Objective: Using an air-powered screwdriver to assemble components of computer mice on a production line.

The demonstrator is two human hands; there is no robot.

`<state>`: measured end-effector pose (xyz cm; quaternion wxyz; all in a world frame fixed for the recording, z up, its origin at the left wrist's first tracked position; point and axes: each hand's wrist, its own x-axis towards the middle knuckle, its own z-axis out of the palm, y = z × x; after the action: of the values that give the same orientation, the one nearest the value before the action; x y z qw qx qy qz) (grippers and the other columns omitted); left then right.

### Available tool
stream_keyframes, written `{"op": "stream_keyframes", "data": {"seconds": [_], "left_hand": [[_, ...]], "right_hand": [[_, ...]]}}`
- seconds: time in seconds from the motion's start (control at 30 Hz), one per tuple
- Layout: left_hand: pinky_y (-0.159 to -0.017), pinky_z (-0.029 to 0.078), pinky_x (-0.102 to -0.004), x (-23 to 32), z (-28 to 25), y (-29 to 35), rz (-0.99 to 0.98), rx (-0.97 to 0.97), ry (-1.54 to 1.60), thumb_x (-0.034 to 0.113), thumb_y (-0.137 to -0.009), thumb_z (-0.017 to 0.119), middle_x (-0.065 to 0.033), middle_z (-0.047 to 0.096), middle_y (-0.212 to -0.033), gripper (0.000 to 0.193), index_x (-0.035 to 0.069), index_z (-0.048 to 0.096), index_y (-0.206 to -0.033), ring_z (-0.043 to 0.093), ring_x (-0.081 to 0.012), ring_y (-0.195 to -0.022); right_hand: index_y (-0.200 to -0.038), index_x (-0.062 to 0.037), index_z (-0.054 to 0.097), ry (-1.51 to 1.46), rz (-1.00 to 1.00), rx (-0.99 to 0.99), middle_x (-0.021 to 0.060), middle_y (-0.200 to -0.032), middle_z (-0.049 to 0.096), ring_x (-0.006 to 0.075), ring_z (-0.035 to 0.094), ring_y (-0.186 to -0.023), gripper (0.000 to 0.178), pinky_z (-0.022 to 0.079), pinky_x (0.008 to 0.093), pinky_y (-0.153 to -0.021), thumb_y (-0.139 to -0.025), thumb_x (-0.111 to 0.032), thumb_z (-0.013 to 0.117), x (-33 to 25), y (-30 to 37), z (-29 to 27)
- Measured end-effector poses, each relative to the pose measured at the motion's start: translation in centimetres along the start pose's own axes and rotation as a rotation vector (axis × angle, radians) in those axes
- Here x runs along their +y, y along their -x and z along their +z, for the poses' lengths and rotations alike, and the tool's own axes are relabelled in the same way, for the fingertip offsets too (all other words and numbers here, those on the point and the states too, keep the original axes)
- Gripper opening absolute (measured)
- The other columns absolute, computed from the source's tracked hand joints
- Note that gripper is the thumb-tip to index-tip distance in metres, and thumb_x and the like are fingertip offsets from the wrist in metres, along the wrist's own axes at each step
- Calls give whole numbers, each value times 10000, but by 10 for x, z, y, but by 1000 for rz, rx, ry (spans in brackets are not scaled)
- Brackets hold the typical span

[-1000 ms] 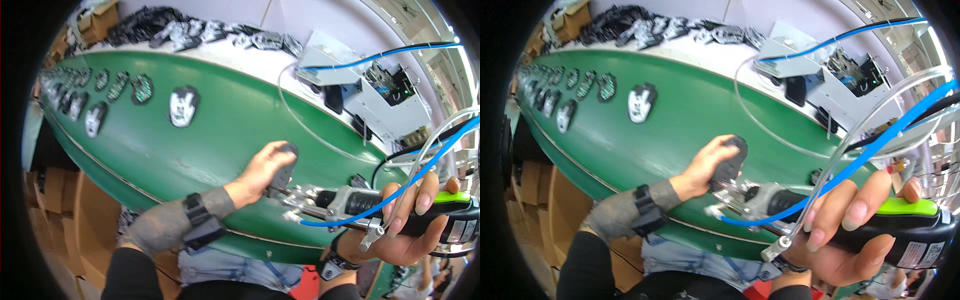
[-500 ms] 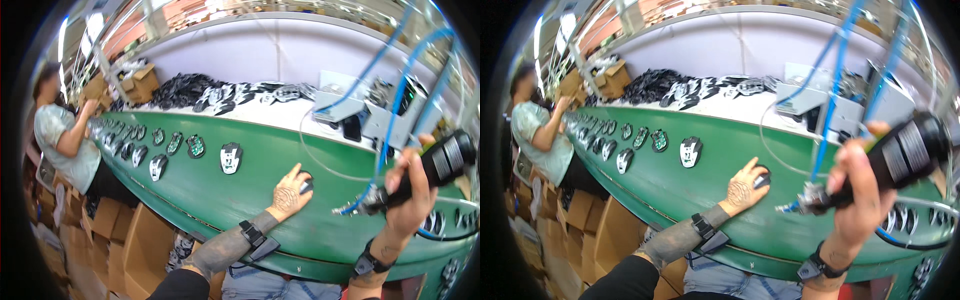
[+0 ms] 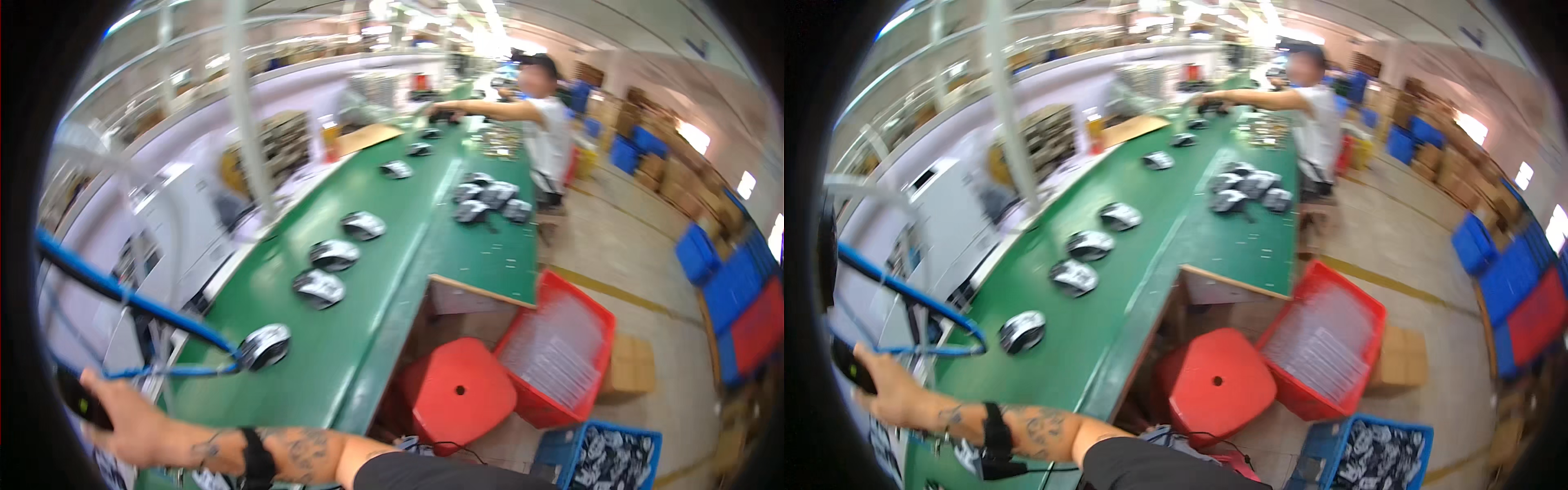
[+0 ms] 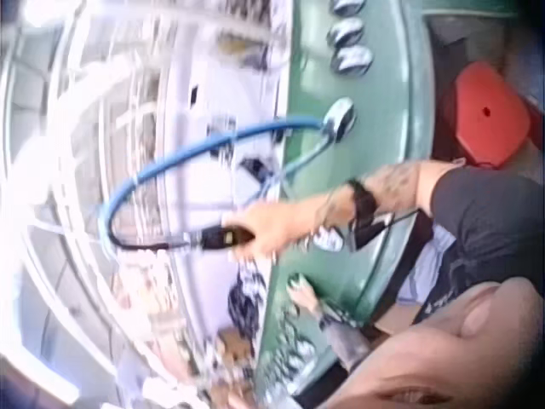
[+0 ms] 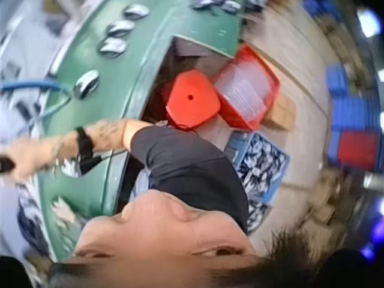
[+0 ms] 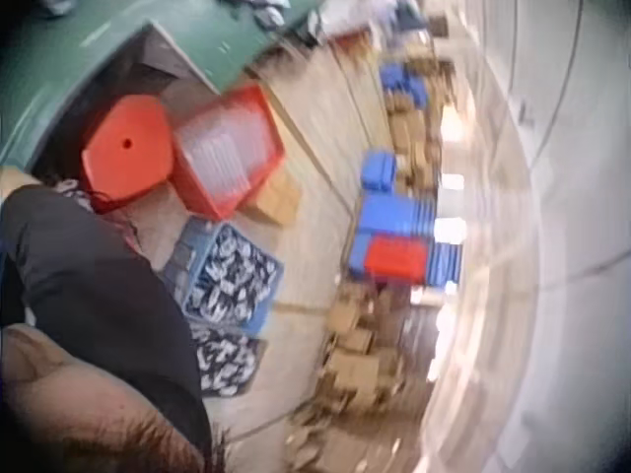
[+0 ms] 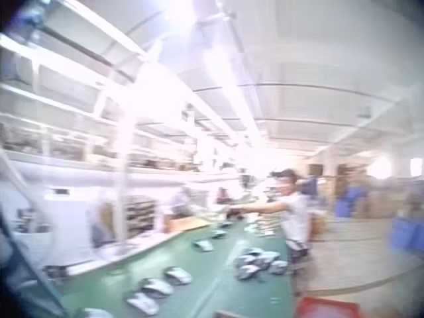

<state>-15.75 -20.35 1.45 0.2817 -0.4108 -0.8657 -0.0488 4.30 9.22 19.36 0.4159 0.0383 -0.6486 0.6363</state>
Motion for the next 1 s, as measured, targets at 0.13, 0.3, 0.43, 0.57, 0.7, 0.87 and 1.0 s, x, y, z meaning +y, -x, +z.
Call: {"op": "stream_keyframes", "data": {"seconds": [0.13, 0.3, 0.43, 0.57, 0.7, 0.87, 1.0], "left_hand": [[-808, 471, -386, 97, -72, -14, -251, -236, 436, 215, -715, 693, -236, 615, -966, 475, -58, 552, -1077, 602, -361, -862], [-841, 438, -424, 175, -81, -39, 94, -139, 421, 336, -756, 668, -249, 578, -980, 501, -23, 546, -1084, 559, -394, -898], [-833, 439, -442, 154, -49, -43, 216, -59, 238, 403, -763, 656, -259, 572, -945, 546, 5, 546, -1120, 551, -407, -911], [-852, 427, -410, 140, -79, -56, -25, -290, 597, 321, -839, 593, -212, 579, -1022, 446, 7, 546, -1151, 548, -338, -958], [-879, 423, -334, 101, -73, -58, -946, -251, 1781, 322, -892, 520, -93, 569, -1133, 432, 16, 520, -1196, 533, -206, -1024], [-673, 460, -248, 73, -14, -32, -976, -54, 2168, 394, -869, 535, -25, 552, -1152, 492, 137, 476, -1284, 535, -97, -793], [-626, 464, -211, 133, -54, -49, -1032, 79, 2193, 398, -904, 479, 42, 532, -1033, 436, 235, 438, -1306, 505, -47, -749]], "right_hand": [[-1034, 31, 411, -17, -185, 127, 261, -789, 544, 450, 513, -782, 398, 426, 417, -669, -679, -27, 581, -6, -1, 34], [-993, 18, 401, -93, -162, 18, 215, -758, 567, 400, 526, -703, 330, 423, 371, -630, -742, -55, 603, -26, -1, 25], [-959, -3, 363, -55, -128, 28, 158, -659, 508, 302, 465, -581, 317, 381, 353, -562, -767, -75, 605, -23, -3, 35], [-955, -29, 353, -24, -36, -33, 79, -628, 437, 157, 392, -567, 305, 343, 310, -536, -804, -111, 606, -24, -1, 41], [-1020, -41, 363, -111, -37, -55, 26, -689, 432, 63, 372, -614, 336, 324, 240, -525, -832, -131, 626, -19, -2, 51], [-1088, -54, 358, -178, 40, 4, -55, -650, 378, 5, 355, -574, 372, 280, 198, -463, -828, -81, 623, -16, 0, 65], [-1215, -52, 346, -211, 14, 36, -39, -759, 476, 6, 445, -641, 474, 357, 185, -526, -818, -27, 604, 2, -5, 62]]}}
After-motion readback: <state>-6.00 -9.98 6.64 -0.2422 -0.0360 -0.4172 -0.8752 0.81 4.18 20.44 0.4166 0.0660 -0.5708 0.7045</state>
